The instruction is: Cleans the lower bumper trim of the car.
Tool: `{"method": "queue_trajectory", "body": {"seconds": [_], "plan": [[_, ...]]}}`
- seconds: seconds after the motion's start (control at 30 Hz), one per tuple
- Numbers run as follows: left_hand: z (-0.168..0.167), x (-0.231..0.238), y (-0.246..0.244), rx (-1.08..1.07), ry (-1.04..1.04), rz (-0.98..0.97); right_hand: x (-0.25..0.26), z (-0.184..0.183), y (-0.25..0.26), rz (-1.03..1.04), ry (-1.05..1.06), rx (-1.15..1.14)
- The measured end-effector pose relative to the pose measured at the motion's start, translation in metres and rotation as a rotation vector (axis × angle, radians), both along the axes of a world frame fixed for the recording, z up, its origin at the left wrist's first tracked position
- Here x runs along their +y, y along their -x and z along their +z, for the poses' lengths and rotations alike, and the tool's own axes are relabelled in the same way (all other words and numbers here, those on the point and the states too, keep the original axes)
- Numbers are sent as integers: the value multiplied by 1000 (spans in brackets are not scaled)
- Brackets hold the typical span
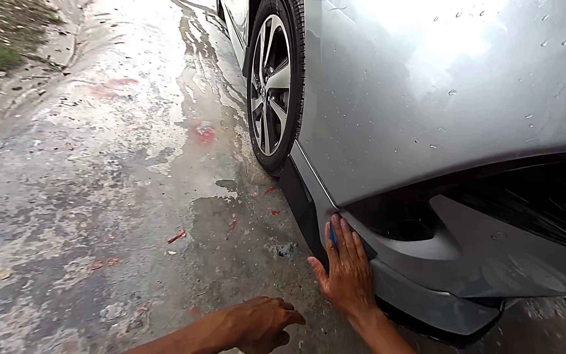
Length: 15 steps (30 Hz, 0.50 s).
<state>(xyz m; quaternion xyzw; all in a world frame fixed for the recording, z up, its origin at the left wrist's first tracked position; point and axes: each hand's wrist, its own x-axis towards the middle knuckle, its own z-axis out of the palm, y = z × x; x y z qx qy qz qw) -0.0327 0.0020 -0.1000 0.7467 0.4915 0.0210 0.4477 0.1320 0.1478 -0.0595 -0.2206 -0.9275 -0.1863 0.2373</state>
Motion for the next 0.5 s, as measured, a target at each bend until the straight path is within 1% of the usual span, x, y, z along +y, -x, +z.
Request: {"method": "queue_trajectory", "body": {"seconds": [0.1, 0.13, 0.2, 0.27, 0.33, 0.4, 0.5], "plan": [[-5, -20, 30, -17, 6, 92, -2, 1, -46, -30, -83, -40], [-5, -23, 38, 4, 13, 122, -4, -1, -49, -45, -100, -37], [-1, -18, 34, 57, 43, 113, -7, -7, -26, -40, -86, -13], [3, -10, 15, 45, 57, 73, -6, -7, 3, -17, -57, -27], [5, -13, 9, 2, 40, 59, -5, -3, 2, 0, -76, -33], [7, -22, 22, -15, 22, 104, -6, 1, -11, -19, -116, -21], [3, -18, 27, 60, 17, 103, -9, -4, 4, -35, -111, 2]]}}
